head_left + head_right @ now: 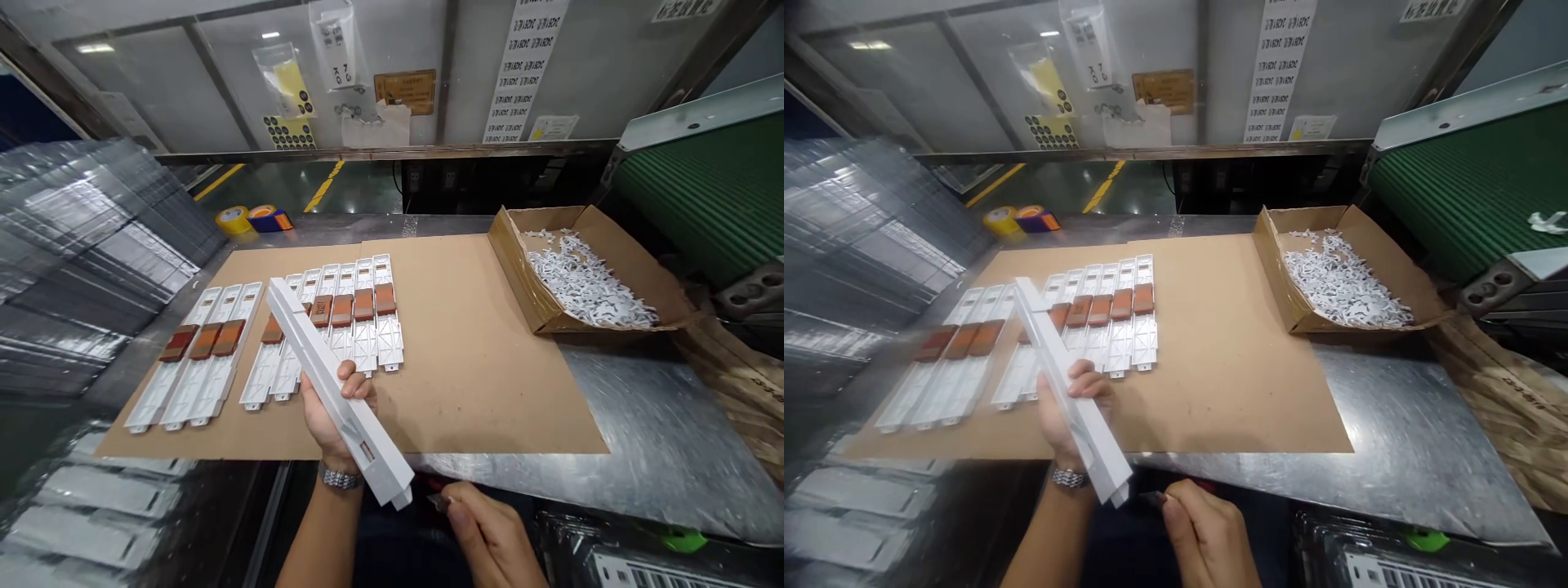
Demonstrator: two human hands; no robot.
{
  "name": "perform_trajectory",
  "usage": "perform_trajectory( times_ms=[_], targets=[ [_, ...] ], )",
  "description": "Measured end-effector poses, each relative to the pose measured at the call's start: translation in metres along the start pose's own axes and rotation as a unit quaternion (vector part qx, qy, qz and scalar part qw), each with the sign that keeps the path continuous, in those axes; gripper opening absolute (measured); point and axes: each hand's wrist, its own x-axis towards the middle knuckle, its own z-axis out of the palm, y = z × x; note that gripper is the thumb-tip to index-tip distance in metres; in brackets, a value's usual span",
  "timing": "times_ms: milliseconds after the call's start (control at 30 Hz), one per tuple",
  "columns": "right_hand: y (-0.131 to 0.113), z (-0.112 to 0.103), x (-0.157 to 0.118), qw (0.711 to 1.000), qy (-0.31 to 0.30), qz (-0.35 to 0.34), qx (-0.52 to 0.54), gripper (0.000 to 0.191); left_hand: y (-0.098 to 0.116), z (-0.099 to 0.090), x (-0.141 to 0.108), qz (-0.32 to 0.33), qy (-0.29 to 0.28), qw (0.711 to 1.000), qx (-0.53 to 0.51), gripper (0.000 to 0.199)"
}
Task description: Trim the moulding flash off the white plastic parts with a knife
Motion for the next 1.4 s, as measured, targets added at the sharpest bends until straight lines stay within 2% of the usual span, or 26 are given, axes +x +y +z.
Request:
perform_trajectory(
  times_ms=[167,433,1400],
  targets=[
    [0.001,0.01,0.0,0.999,0.022,0.011,-0.042,0.04,0.0,-0.001,-0.005,-0.002,-0.035,0.999,-0.027,0.04],
    [0.0,0.014,-0.004,0.996,-0.011,0.026,-0.081,0.041,0.001,-0.003,-0.009,-0.01,-0.062,0.997,-0.039,0.04],
    [-0.002,0.011,-0.005,0.993,-0.061,0.057,-0.083,0.044,-0.005,0.0,-0.012,-0.018,-0.035,0.999,-0.007,0.04]
  ],
)
